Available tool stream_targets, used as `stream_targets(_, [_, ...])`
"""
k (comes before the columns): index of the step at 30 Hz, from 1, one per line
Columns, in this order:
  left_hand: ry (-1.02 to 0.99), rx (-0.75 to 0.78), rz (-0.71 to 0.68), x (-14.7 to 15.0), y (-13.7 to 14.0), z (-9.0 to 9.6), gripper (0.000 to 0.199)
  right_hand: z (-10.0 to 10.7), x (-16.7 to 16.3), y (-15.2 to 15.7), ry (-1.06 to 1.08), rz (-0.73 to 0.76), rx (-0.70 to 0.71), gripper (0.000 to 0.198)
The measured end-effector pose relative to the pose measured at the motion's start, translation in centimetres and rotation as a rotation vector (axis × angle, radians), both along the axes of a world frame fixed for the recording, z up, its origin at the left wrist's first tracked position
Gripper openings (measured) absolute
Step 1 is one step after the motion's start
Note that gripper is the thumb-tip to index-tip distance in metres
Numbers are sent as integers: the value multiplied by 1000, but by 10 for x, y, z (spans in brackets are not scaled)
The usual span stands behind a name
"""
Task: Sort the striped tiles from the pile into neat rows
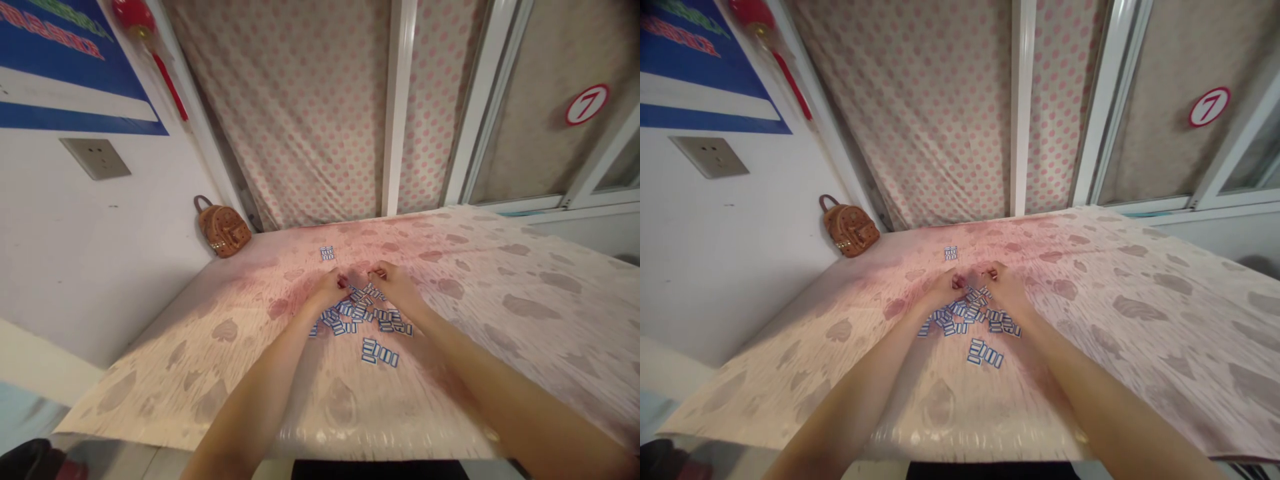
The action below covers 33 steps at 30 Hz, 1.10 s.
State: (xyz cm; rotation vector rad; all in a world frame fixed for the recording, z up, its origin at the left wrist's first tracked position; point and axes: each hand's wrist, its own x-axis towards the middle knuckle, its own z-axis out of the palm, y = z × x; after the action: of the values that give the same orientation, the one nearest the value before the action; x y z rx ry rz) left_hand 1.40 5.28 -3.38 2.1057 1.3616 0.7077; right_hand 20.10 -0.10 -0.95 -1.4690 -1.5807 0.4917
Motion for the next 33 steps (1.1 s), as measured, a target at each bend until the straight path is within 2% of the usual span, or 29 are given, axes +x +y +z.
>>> stream_targets(6, [33,71,-138,-1,-1,7,28,-4,-5,1,-18,-13,14,14])
stream_targets(13, [91,78,-98,-1,2,9,18,1,-6,-4,-67,21,1,14])
stream_targets(16, [57,45,-71,0,-3,11,17,-1,-4,-3,-70,36,5,14])
stream_targets(19, [-53,-19,-45,1,-9,12,23,-5,-4,-1,-42,51,7,14])
stream_targets(22, [-253,-53,-62,3,-13,14,29,-8,-4,1,17,104,9,12])
stream_targets(27, [-576,-94,-115,4,-20,25,19,-3,-5,-2,58,221,-18,13])
stream_targets(33, [-739,-91,-59,2,-29,32,19,0,-5,-2,87,244,90,16])
